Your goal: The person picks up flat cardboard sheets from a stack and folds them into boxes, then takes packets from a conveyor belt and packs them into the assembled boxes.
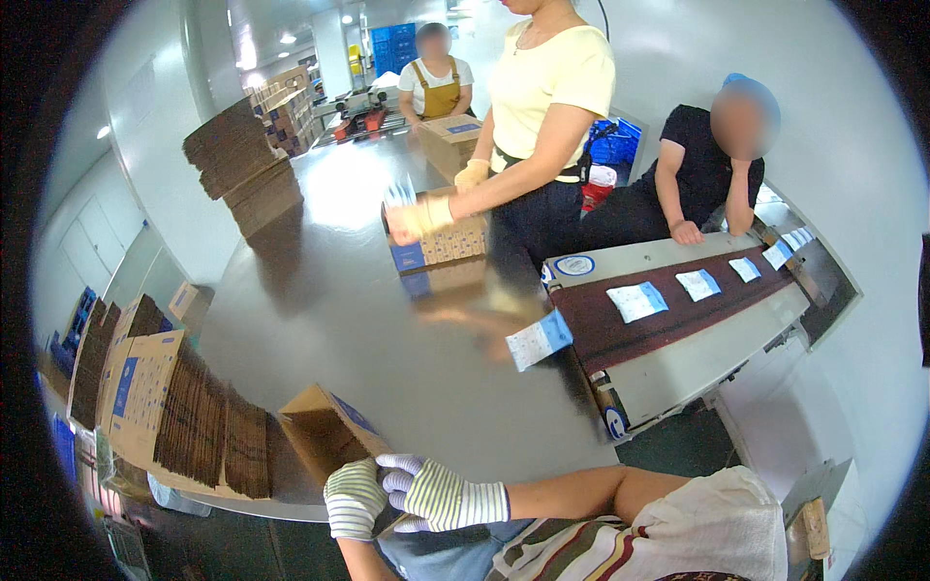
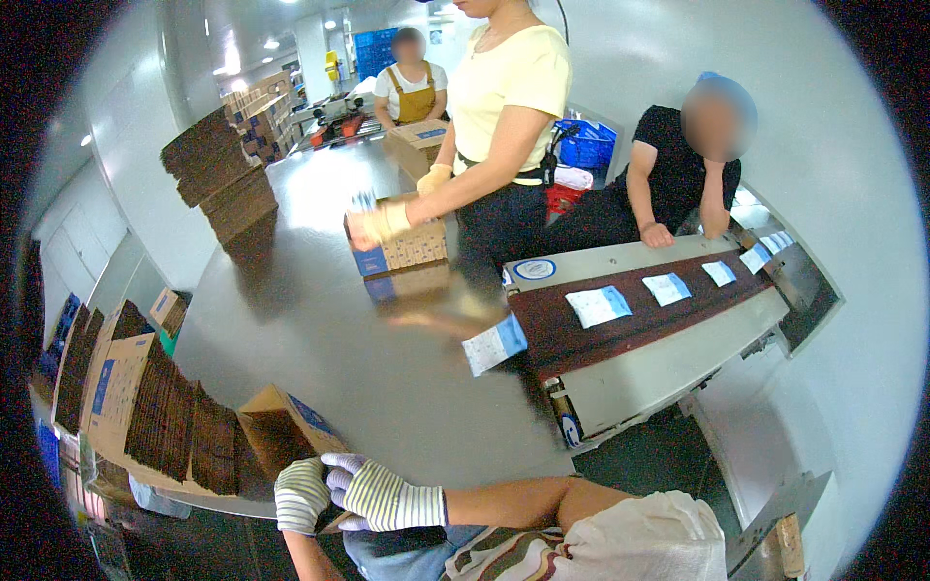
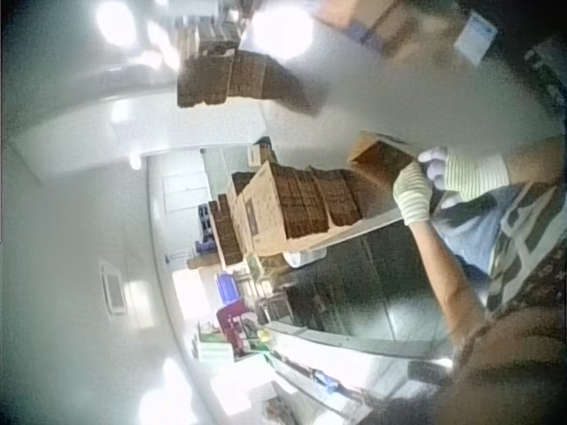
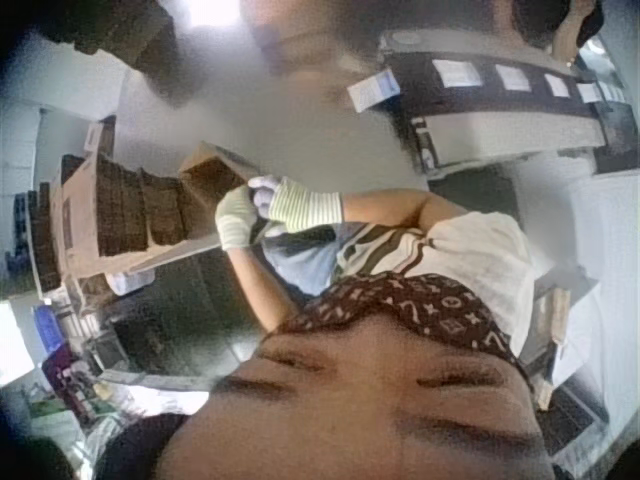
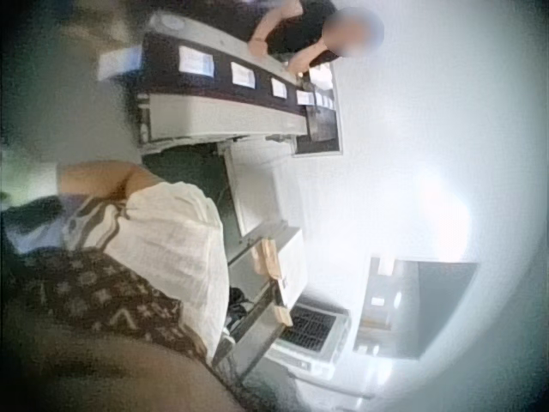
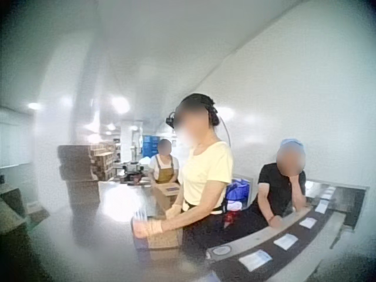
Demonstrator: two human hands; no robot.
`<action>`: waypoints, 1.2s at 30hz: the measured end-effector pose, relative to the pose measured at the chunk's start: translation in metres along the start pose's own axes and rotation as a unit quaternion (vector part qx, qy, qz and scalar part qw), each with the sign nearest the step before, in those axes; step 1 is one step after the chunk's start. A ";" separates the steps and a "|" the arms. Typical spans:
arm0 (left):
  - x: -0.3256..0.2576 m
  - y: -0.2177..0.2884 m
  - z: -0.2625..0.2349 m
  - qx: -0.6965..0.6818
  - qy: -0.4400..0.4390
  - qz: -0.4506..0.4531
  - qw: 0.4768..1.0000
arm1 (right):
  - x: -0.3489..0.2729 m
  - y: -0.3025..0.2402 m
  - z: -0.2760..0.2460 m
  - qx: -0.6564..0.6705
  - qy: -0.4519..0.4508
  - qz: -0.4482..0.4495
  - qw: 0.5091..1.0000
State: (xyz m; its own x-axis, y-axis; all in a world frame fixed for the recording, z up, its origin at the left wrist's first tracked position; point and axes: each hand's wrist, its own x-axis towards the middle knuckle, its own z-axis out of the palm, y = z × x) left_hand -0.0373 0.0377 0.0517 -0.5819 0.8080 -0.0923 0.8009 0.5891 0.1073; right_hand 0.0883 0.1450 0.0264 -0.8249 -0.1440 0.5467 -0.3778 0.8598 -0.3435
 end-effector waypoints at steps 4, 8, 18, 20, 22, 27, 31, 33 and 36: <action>0.000 0.002 -0.004 -0.005 0.009 0.006 1.000 | 0.001 0.001 -0.001 -0.015 0.004 -0.005 1.000; -0.004 0.002 -0.003 -0.019 0.037 0.000 0.999 | 0.004 0.000 -0.005 0.013 -0.016 0.010 1.000; 0.001 0.007 -0.015 -0.006 -0.029 -0.008 1.000 | 0.011 0.004 -0.009 -0.038 -0.042 -0.007 0.998; 0.001 0.003 -0.007 0.007 -0.004 0.003 1.000 | 0.011 0.004 -0.010 -0.047 -0.081 0.008 0.996; 0.006 -0.002 0.003 -0.008 0.024 0.022 0.999 | 0.013 0.011 -0.009 -0.024 -0.041 -0.004 0.999; 0.002 -0.001 -0.003 -0.017 0.025 0.035 0.999 | 0.012 0.011 -0.003 0.003 -0.035 0.009 0.999; 0.007 -0.005 -0.003 -0.033 -0.003 0.015 0.999 | 0.014 0.015 -0.001 -0.012 -0.037 -0.001 0.999; 0.014 -0.006 -0.004 -0.037 0.002 0.012 0.999 | 0.017 0.023 -0.001 0.002 -0.026 -0.004 1.000; 0.019 -0.006 -0.006 -0.040 -0.006 0.022 0.999 | 0.024 0.033 -0.017 0.086 0.006 -0.006 0.996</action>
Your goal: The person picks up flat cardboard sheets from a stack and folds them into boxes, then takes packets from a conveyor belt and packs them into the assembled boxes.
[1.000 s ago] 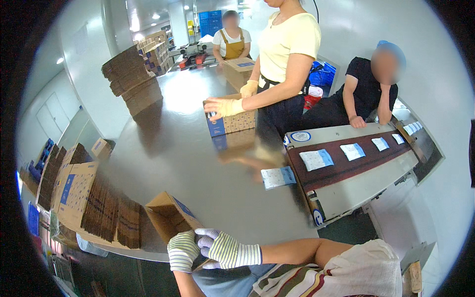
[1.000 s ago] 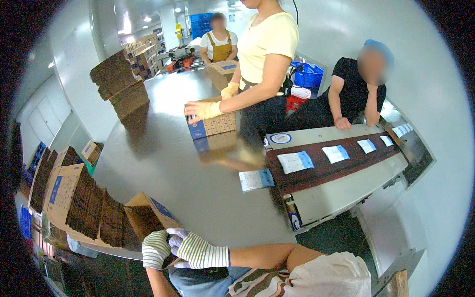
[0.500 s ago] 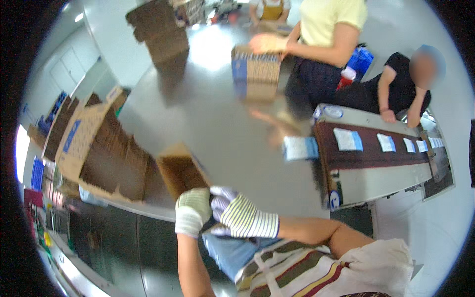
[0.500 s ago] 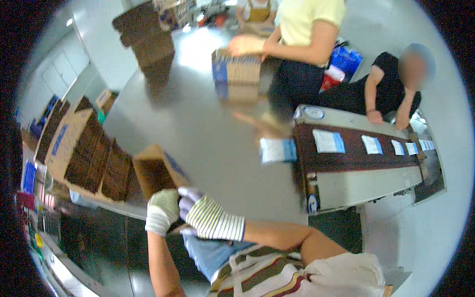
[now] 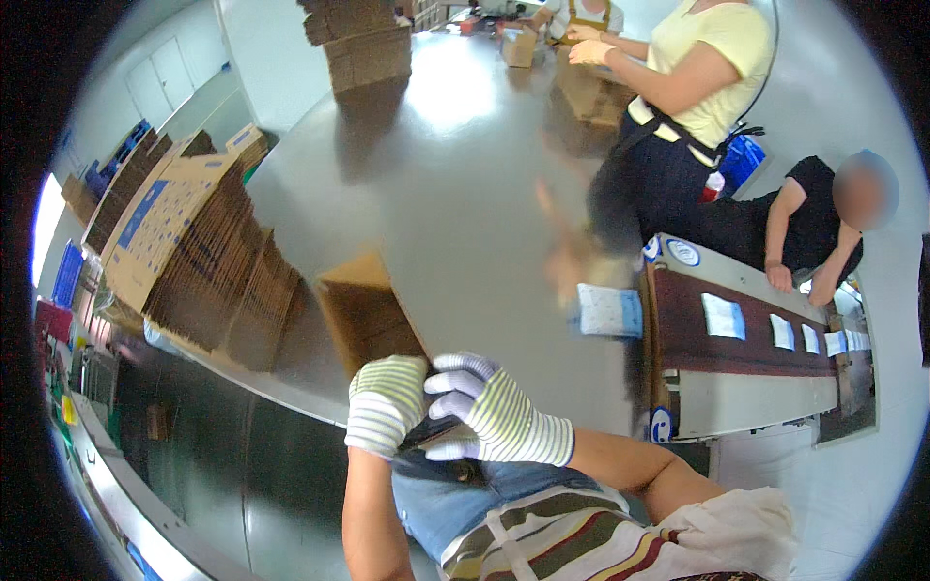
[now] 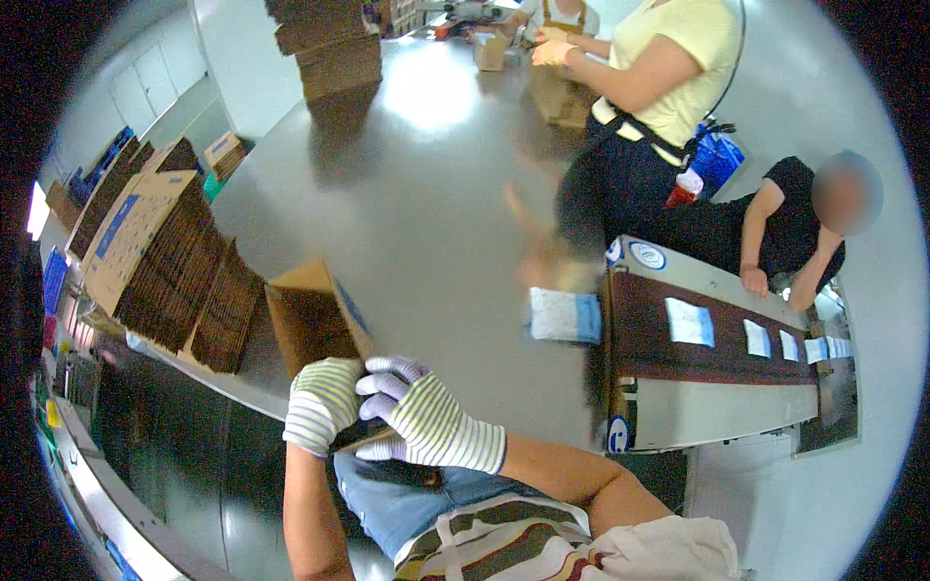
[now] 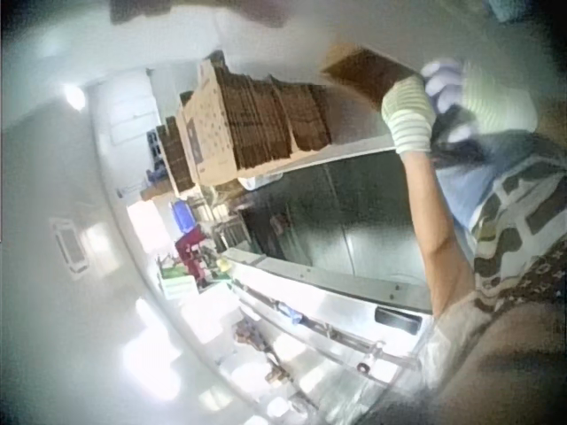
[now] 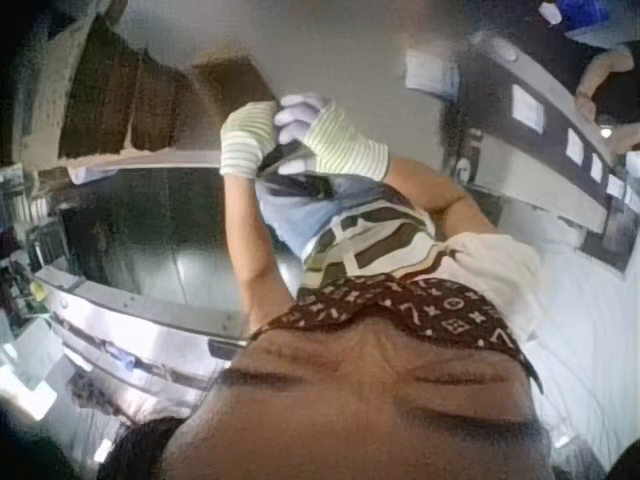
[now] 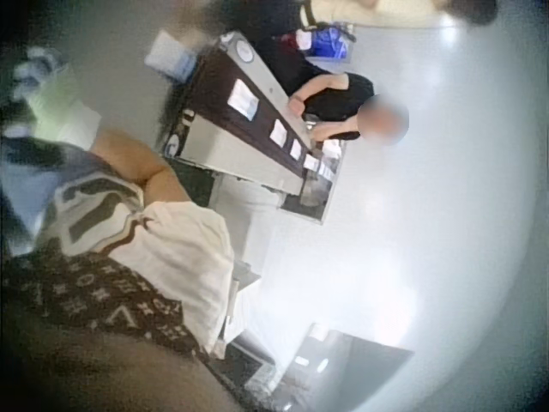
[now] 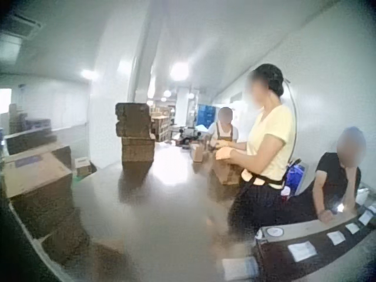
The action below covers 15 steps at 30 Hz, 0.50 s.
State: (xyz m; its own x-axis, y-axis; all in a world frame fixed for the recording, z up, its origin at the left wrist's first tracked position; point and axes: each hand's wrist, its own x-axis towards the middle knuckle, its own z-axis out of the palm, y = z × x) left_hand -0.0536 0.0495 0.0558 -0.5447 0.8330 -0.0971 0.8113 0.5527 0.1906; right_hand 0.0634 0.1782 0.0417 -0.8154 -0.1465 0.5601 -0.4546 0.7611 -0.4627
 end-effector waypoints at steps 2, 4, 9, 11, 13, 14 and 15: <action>0.002 0.003 -0.005 -0.004 -0.013 -0.012 1.000 | 0.000 0.001 -0.023 0.052 0.043 0.025 0.997; 0.003 0.007 -0.009 0.000 -0.036 -0.032 0.999 | -0.007 0.010 -0.046 -0.002 0.048 0.019 0.999; 0.003 0.008 -0.007 -0.003 -0.020 -0.055 0.998 | -0.039 0.071 -0.102 -0.171 -0.010 0.069 0.983; 0.003 0.007 -0.009 0.023 -0.007 -0.049 0.999 | -0.067 0.107 -0.131 -0.040 -0.004 0.195 0.980; 0.001 0.006 0.000 0.029 0.007 -0.033 0.999 | -0.100 0.137 -0.178 -0.355 -0.091 0.142 0.920; 0.004 0.006 0.008 0.025 0.028 -0.021 0.999 | -0.106 0.136 -0.200 -0.140 -0.047 0.251 0.957; -0.008 0.001 0.005 0.033 0.031 -0.018 0.999 | -0.109 0.140 -0.211 -0.163 -0.025 0.289 0.943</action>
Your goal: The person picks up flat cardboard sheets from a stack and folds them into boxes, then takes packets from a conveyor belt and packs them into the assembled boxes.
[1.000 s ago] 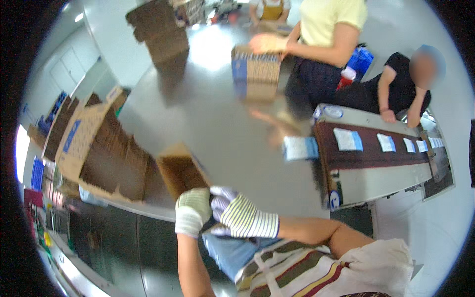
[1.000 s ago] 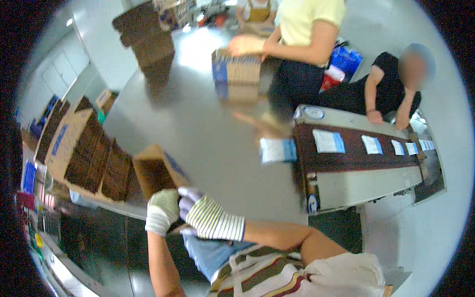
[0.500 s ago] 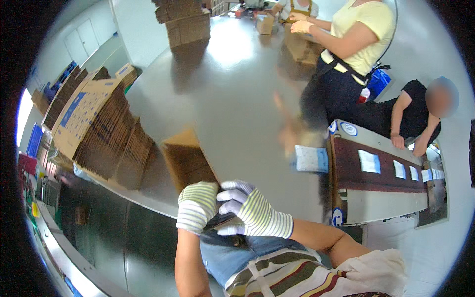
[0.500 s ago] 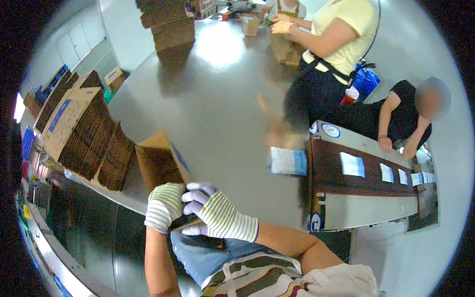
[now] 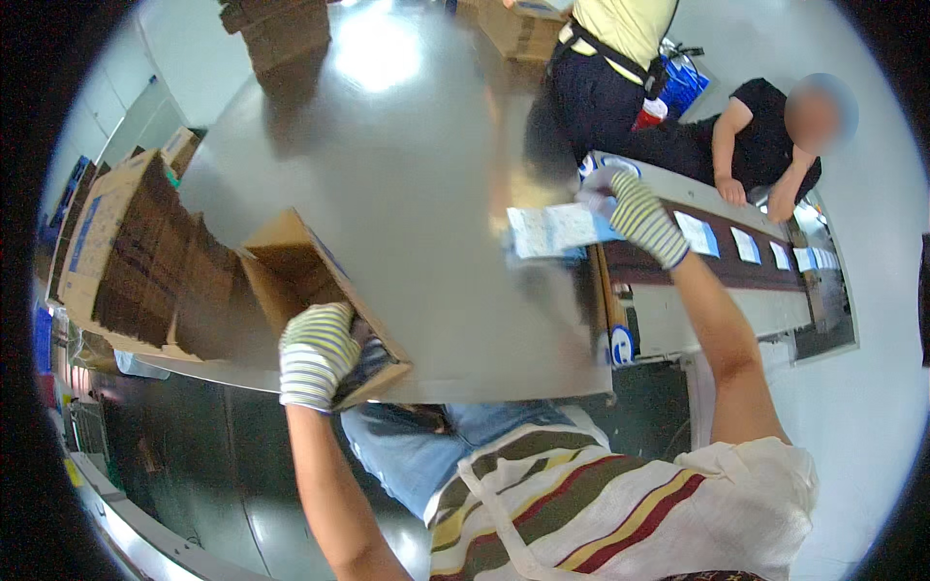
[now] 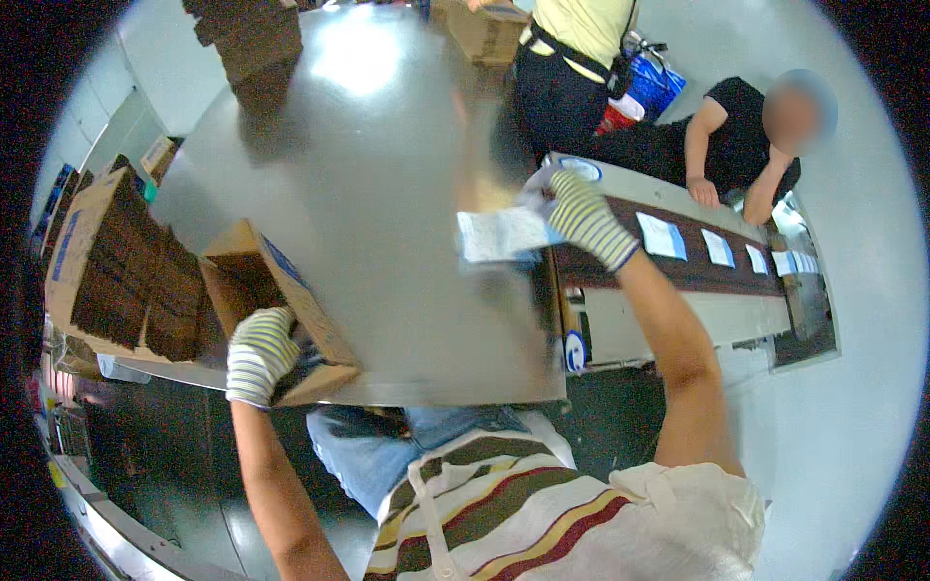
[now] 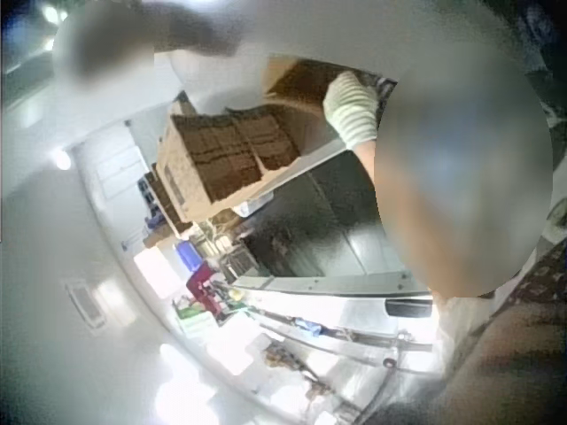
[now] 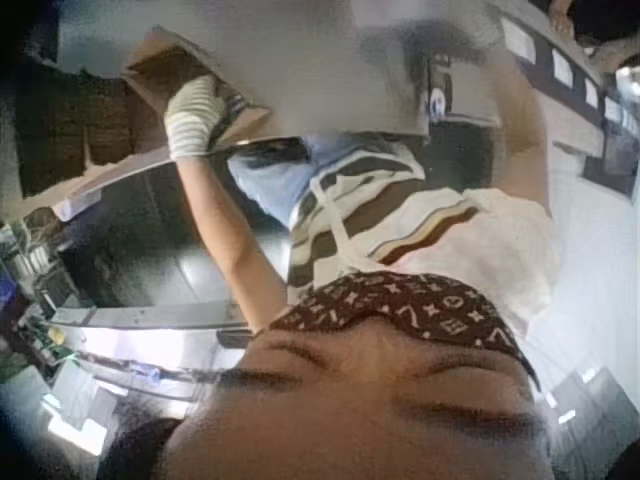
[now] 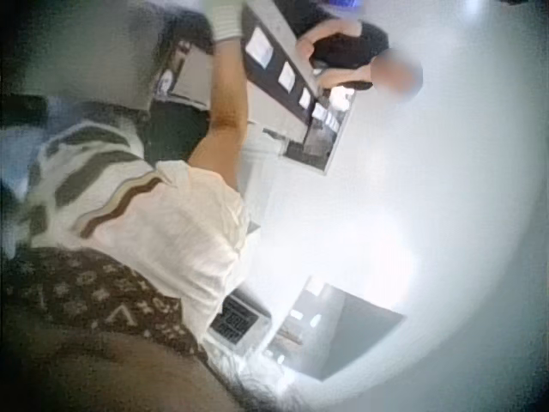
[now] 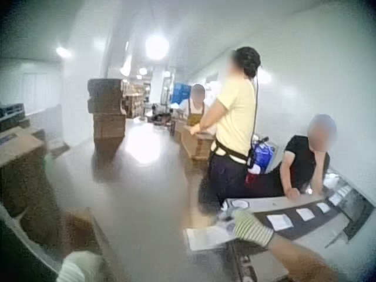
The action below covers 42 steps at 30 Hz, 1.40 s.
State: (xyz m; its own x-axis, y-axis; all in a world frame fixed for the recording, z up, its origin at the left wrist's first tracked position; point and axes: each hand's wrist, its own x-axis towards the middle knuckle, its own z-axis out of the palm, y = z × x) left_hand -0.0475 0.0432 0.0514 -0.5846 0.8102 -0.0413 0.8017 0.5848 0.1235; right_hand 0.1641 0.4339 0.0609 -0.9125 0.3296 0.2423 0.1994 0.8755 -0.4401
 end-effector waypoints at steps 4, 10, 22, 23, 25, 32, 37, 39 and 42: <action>0.009 0.005 -0.003 0.000 0.027 0.029 0.999 | -0.018 0.049 -0.048 -0.038 0.066 0.147 0.986; 0.003 -0.003 0.002 0.016 0.021 0.015 1.000 | -0.019 0.080 -0.068 -0.211 -0.023 0.133 0.968; 0.007 -0.005 0.002 0.037 -0.010 0.017 0.999 | 0.065 0.085 0.016 -0.123 -0.334 -0.054 0.933; 0.005 -0.005 0.002 0.041 -0.011 0.007 0.999 | 0.077 0.099 0.038 -0.113 -0.364 -0.079 0.921; 0.003 -0.002 0.000 0.015 -0.003 -0.005 1.000 | 0.096 0.077 0.067 -0.250 -0.515 0.023 0.820; 0.009 0.005 -0.006 0.004 -0.032 -0.006 0.999 | 0.015 -0.034 0.112 -0.305 -0.332 -0.102 0.887; 0.006 0.004 -0.011 0.004 -0.087 -0.033 0.996 | 0.029 -0.085 0.124 0.135 -0.171 -0.069 0.974; 0.006 0.003 -0.011 0.008 -0.109 -0.035 0.993 | 0.054 -0.133 0.100 0.383 -0.161 -0.059 0.908; 0.004 0.010 -0.020 -0.022 -0.100 -0.056 0.993 | 0.096 -0.207 0.084 0.372 -0.086 -0.213 0.899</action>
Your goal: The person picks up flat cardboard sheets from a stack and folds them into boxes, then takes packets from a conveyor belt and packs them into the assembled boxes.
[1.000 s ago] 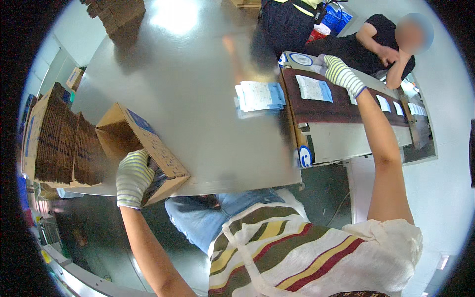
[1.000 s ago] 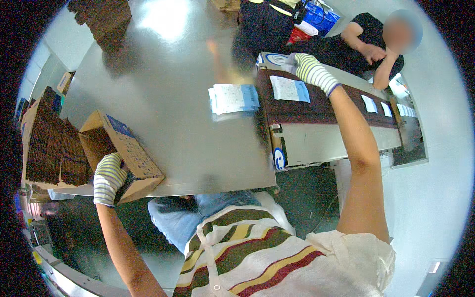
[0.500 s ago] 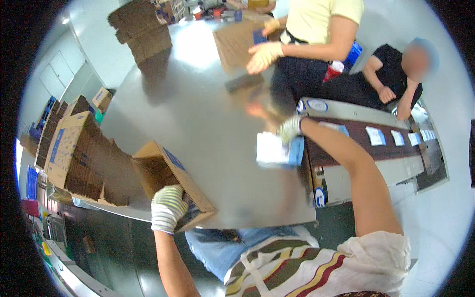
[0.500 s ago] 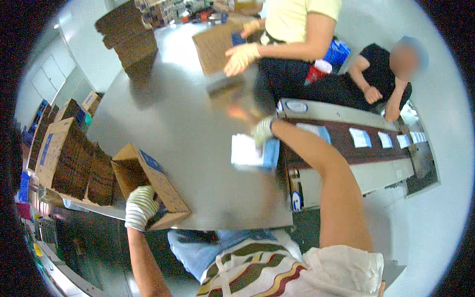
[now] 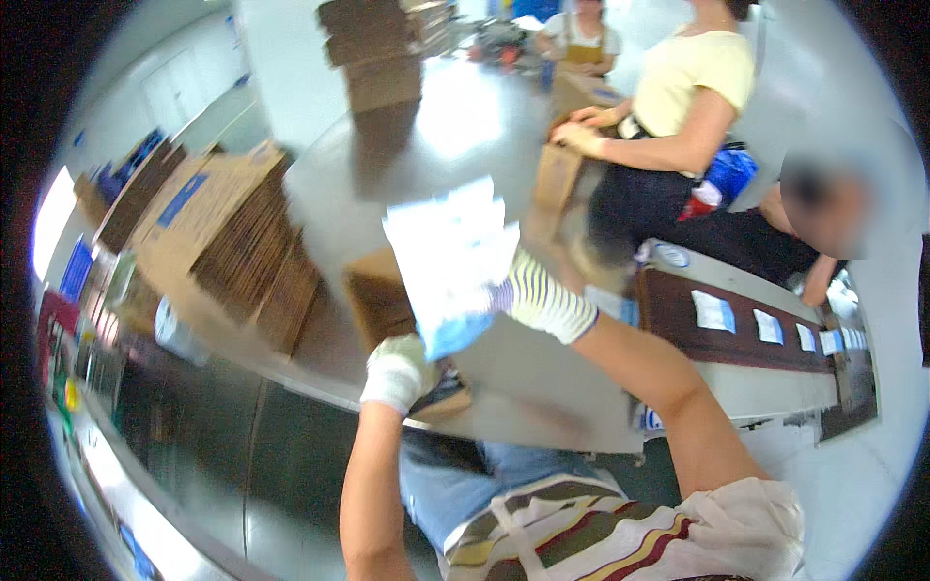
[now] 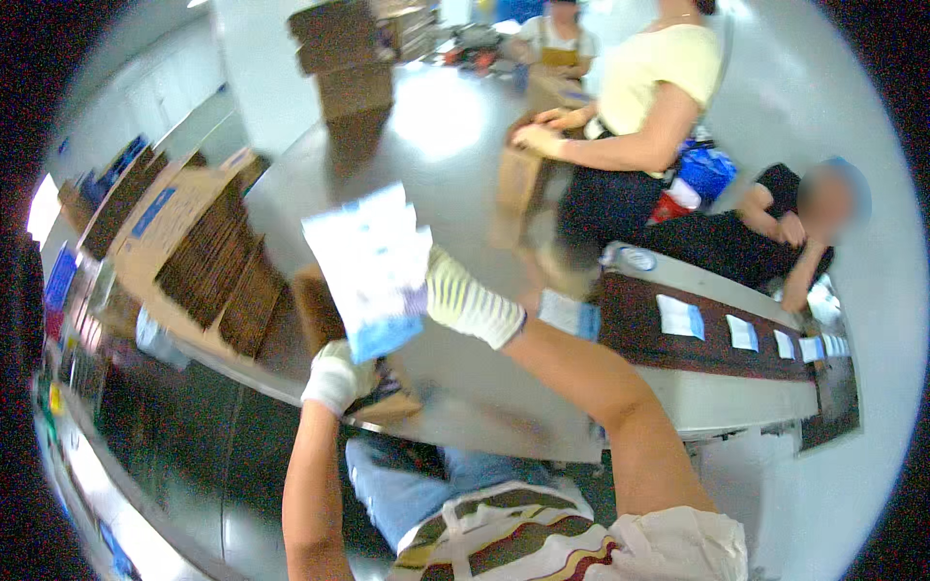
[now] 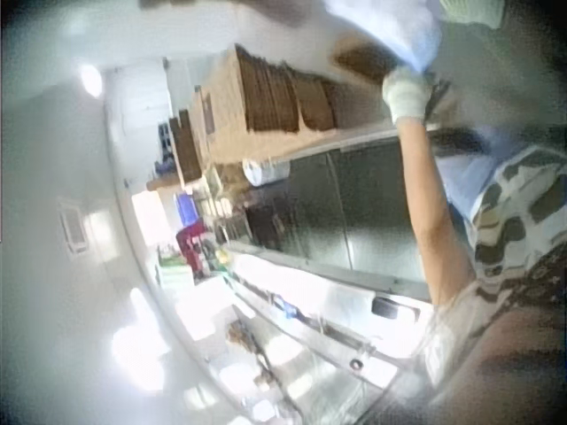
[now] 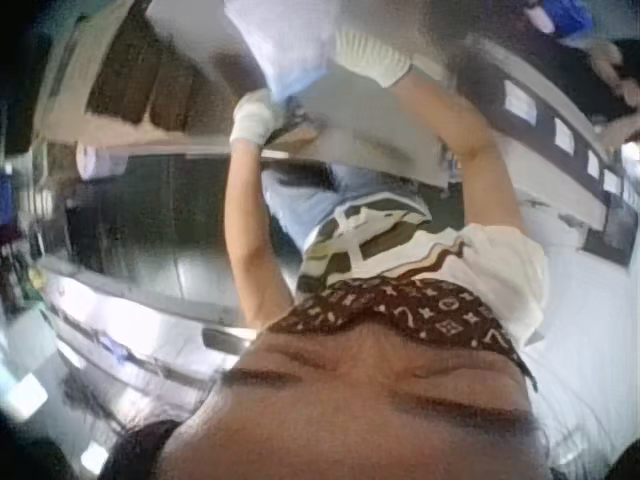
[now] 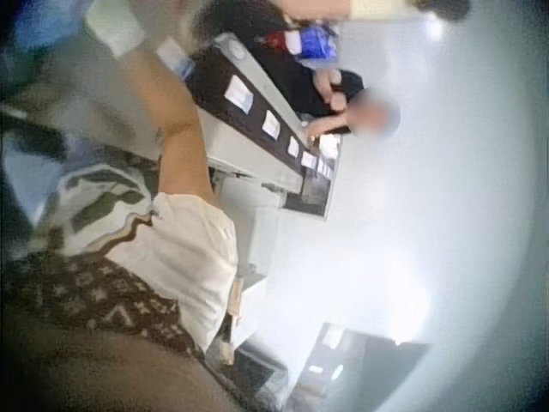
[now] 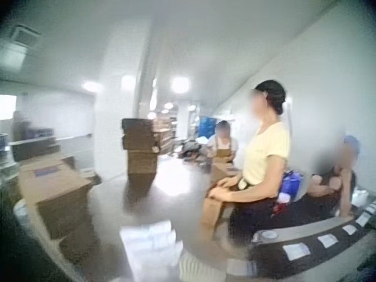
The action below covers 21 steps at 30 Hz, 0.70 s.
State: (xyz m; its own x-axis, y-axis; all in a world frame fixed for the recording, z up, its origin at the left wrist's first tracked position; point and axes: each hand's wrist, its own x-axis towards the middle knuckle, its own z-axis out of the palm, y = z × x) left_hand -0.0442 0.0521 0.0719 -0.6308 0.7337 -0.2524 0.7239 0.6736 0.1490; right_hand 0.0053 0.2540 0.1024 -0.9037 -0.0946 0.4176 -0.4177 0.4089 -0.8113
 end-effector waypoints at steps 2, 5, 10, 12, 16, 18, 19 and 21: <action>-0.001 -0.014 0.028 0.092 0.233 0.055 0.967 | 0.036 -0.008 0.049 -0.049 -0.007 -0.130 0.990; 0.019 -0.019 0.036 0.019 0.119 0.071 0.990 | 0.055 0.040 0.081 -0.048 -0.034 -0.045 0.997; 0.016 -0.011 0.032 0.012 -0.012 0.069 0.997 | 0.059 0.036 0.097 -0.304 -0.132 0.072 0.941; 0.025 -0.018 0.052 0.018 0.060 0.104 0.993 | 0.054 0.056 0.095 -0.440 -0.189 0.012 0.878; -0.009 -0.008 -0.015 -0.093 0.228 0.178 0.953 | 0.045 0.074 0.078 -0.512 -0.208 0.053 0.832; -0.021 -0.013 -0.048 -0.130 0.340 0.102 0.926 | 0.043 0.055 0.070 -0.503 -0.230 0.094 0.828; -0.014 -0.021 -0.057 -0.126 0.438 0.082 0.886 | 0.046 0.034 0.067 -0.484 -0.250 0.115 0.831; 0.030 -0.052 -0.038 0.023 0.395 0.055 0.917 | 0.050 0.039 0.077 -0.501 -0.277 0.125 0.810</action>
State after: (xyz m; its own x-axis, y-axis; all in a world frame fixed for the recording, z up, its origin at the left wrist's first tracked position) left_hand -0.1116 0.0429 0.0930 -0.5459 0.6440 0.5360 0.7946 0.6007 0.0875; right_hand -0.0638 0.1950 0.0602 -0.9678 -0.1751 -0.1811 -0.1803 0.9835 0.0130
